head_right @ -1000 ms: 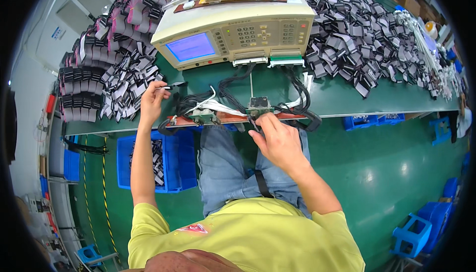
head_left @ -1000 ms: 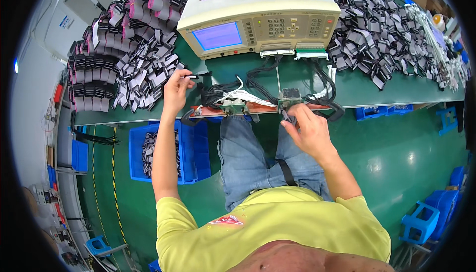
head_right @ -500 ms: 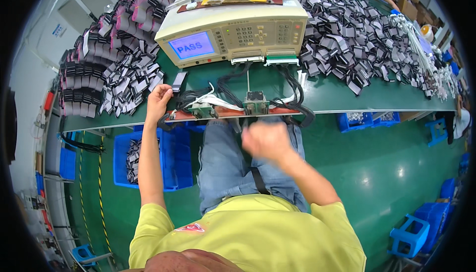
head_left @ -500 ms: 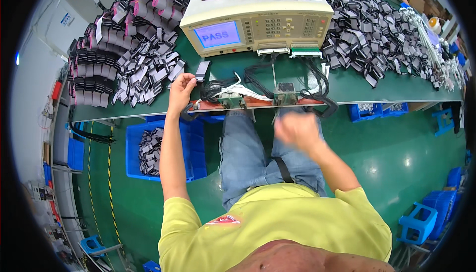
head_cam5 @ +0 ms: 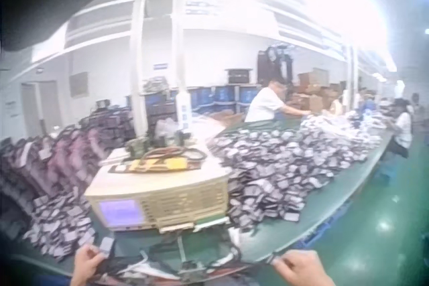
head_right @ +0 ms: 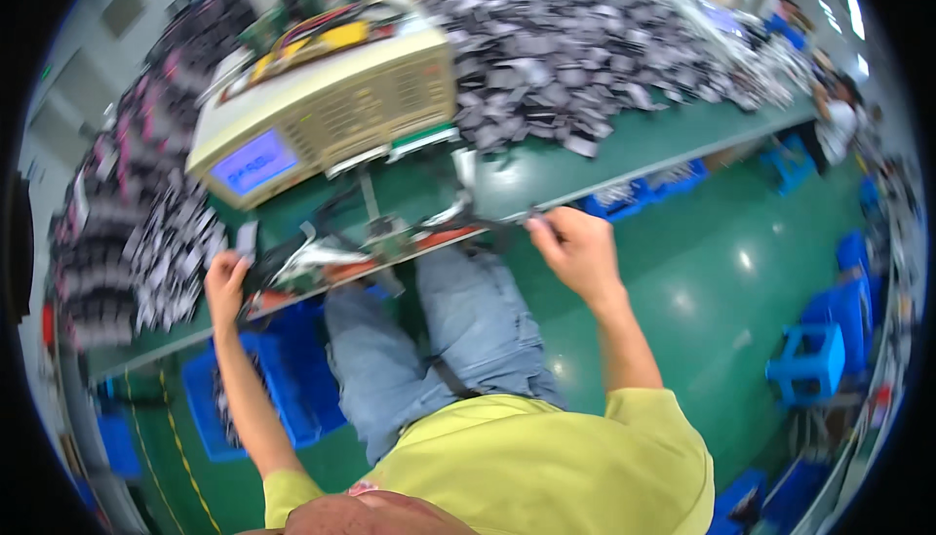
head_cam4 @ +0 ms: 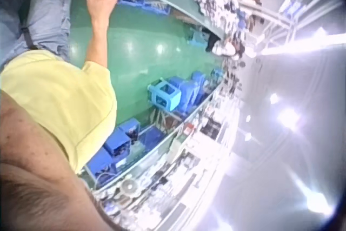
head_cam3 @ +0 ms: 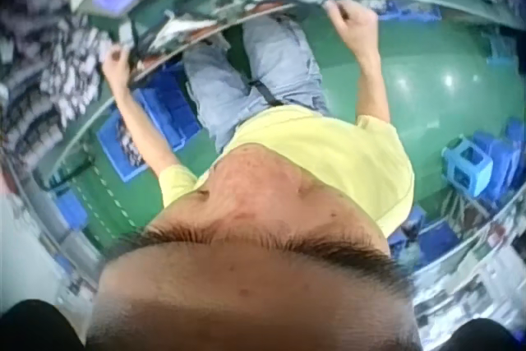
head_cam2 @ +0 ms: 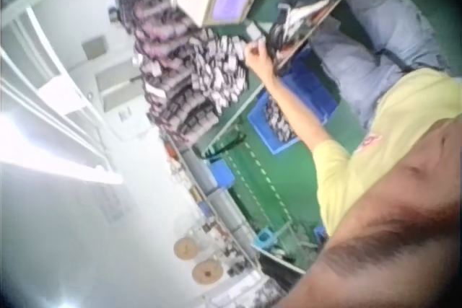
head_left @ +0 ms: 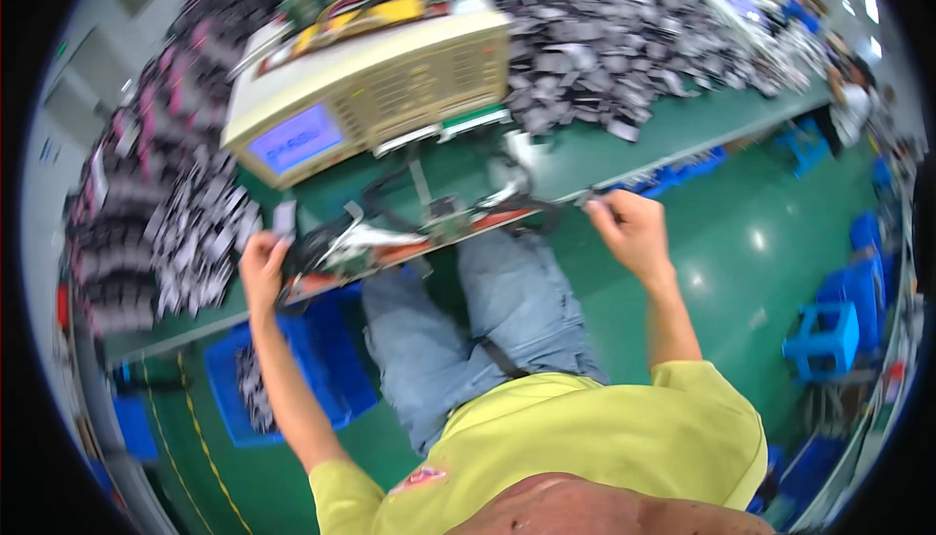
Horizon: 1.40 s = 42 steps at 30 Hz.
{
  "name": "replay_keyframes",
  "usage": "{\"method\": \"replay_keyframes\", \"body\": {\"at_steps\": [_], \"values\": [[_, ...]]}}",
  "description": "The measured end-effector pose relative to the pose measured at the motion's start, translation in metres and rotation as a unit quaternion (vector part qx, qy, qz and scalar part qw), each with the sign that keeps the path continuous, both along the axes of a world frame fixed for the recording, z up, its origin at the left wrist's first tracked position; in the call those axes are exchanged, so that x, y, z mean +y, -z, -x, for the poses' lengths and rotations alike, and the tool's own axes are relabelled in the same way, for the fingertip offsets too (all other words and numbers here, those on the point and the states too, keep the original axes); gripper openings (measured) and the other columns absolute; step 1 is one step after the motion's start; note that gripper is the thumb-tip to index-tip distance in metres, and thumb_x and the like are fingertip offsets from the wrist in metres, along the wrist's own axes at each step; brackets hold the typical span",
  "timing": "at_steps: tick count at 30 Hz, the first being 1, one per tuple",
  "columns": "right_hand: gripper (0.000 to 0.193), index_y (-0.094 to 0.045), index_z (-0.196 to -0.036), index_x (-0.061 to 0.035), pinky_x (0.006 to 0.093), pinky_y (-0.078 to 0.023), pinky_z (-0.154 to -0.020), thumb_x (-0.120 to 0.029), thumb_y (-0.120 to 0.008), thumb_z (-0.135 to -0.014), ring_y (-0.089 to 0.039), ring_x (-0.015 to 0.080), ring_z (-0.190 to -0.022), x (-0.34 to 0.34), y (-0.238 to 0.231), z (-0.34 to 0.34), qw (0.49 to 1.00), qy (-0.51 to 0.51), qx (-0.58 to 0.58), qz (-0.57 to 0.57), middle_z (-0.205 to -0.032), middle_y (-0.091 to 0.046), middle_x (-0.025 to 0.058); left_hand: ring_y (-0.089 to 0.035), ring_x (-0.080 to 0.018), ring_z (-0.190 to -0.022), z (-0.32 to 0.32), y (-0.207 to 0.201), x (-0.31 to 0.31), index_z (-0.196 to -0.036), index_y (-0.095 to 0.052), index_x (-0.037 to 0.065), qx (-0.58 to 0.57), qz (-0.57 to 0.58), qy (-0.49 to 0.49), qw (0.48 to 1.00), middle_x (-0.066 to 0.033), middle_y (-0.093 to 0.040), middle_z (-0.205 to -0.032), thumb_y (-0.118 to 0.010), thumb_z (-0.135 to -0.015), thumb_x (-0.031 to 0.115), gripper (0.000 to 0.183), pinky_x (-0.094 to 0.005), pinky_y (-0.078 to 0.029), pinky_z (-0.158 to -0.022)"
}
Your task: Testing electronic cables by connecting them to a diagnostic machine and checking for a PASS signal.
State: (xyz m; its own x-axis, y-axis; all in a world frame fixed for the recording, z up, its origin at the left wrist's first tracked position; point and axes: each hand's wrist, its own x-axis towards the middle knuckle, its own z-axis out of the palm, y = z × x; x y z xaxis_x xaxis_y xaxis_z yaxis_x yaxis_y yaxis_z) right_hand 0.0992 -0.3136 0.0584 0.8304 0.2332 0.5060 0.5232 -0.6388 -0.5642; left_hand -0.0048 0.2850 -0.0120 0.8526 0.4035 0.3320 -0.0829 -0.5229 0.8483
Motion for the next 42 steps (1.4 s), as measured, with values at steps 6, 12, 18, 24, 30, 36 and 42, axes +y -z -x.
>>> {"method": "replay_keyframes", "body": {"at_steps": [6,12,18,24,30,36,42], "values": [[0.038,-0.059,-0.07,-0.0028,0.0509,-0.048,-0.058,-0.029,-0.076,-0.091,-0.061,0.042,-0.063,-0.05,0.005,-0.088,0.99,0.054,-0.085,0.095,-0.067,-0.061,0.0185,-0.059,-0.0076,-0.094,0.003,0.013,0.017,-0.105,-0.059,0.004,-0.035,0.109,0.06,0.992,0.0001,-0.061,-0.103,-0.068,-0.099,-0.003,0.013,-0.0235,-0.048,-0.087],[0.057,-0.055,-0.139,-0.0031,0.0504,-0.057,-0.083,-0.029,-0.077,-0.093,-0.071,0.0389,-0.094,-0.11,-0.035,-0.223,0.982,0.157,-0.085,0.06,-0.135,-0.059,0.0197,-0.059,-0.0067,-0.095,-0.005,0.005,0.015,-0.112,-0.06,0.003,-0.001,0.104,0.077,0.992,-0.0002,-0.063,-0.104,-0.065,-0.101,-0.002,0.013,-0.0214,-0.046,-0.085],[0.036,-0.065,-0.127,-0.0018,0.0361,-0.059,-0.078,-0.009,-0.076,-0.093,-0.072,0.0248,-0.087,-0.032,-0.007,-0.157,0.987,0.009,-0.157,-0.037,-0.132,-0.062,0.0169,-0.066,-0.0173,-0.1,0.03,-0.009,0.006,-0.127,-0.056,0.001,-0.185,0.194,-0.019,0.963,-0.0067,-0.064,-0.114,-0.06,-0.105,0.001,0.022,-0.0331,-0.058,-0.088],[0.021,-0.07,-0.103,-0.0003,0.0376,-0.06,-0.073,0.003,-0.078,-0.084,-0.073,0.0325,-0.087,0.037,0.01,-0.018,0.973,-0.169,-0.149,-0.054,-0.103,-0.072,0.0172,-0.067,-0.0213,-0.088,0.06,-0.088,-0.098,-0.124,-0.054,0.005,-0.275,0.138,0.053,0.95,-0.0162,-0.06,-0.121,-0.058,-0.103,-0.002,0.022,-0.0366,-0.061,-0.078],[0.048,-0.062,-0.136,-0.0004,0.0335,-0.06,-0.078,-0.025,-0.077,-0.098,-0.073,0.0216,-0.093,0.108,0.03,0.031,0.8,-0.42,0.248,-0.348,-0.115,-0.072,0.0131,-0.06,-0.0159,-0.089,0.04,-0.058,-0.239,-0.123,-0.056,0.005,-0.144,0.15,0.318,0.925,-0.0162,-0.061,-0.114,-0.061,-0.099,-0.009,0.029,-0.0275,-0.053,-0.073],[0.017,-0.071,-0.11,0.0024,0.026,-0.056,-0.058,-0.012,-0.07,-0.102,-0.069,0.0132,-0.07,0.11,0.028,0.044,0.792,-0.443,0.332,-0.257,-0.091,-0.07,0.0094,-0.061,-0.0153,-0.095,0.037,-0.026,-0.27,-0.133,-0.054,0.006,-0.134,0.268,0.32,0.899,-0.014,-0.062,-0.115,-0.067,-0.096,-0.009,0.042,-0.0288,-0.051,-0.081],[0.012,-0.072,-0.106,0.0023,0.0261,-0.053,-0.057,-0.004,-0.075,-0.096,-0.069,0.015,-0.071,0.113,0.027,0.044,0.819,-0.427,0.289,-0.251,-0.091,-0.07,0.0098,-0.067,-0.0151,-0.105,0.047,-0.026,-0.266,-0.137,-0.052,0.006,-0.006,0.399,0.303,0.865,-0.0106,-0.07,-0.112,-0.075,-0.092,-0.007,0.052,-0.0299,-0.053,-0.09]]}}
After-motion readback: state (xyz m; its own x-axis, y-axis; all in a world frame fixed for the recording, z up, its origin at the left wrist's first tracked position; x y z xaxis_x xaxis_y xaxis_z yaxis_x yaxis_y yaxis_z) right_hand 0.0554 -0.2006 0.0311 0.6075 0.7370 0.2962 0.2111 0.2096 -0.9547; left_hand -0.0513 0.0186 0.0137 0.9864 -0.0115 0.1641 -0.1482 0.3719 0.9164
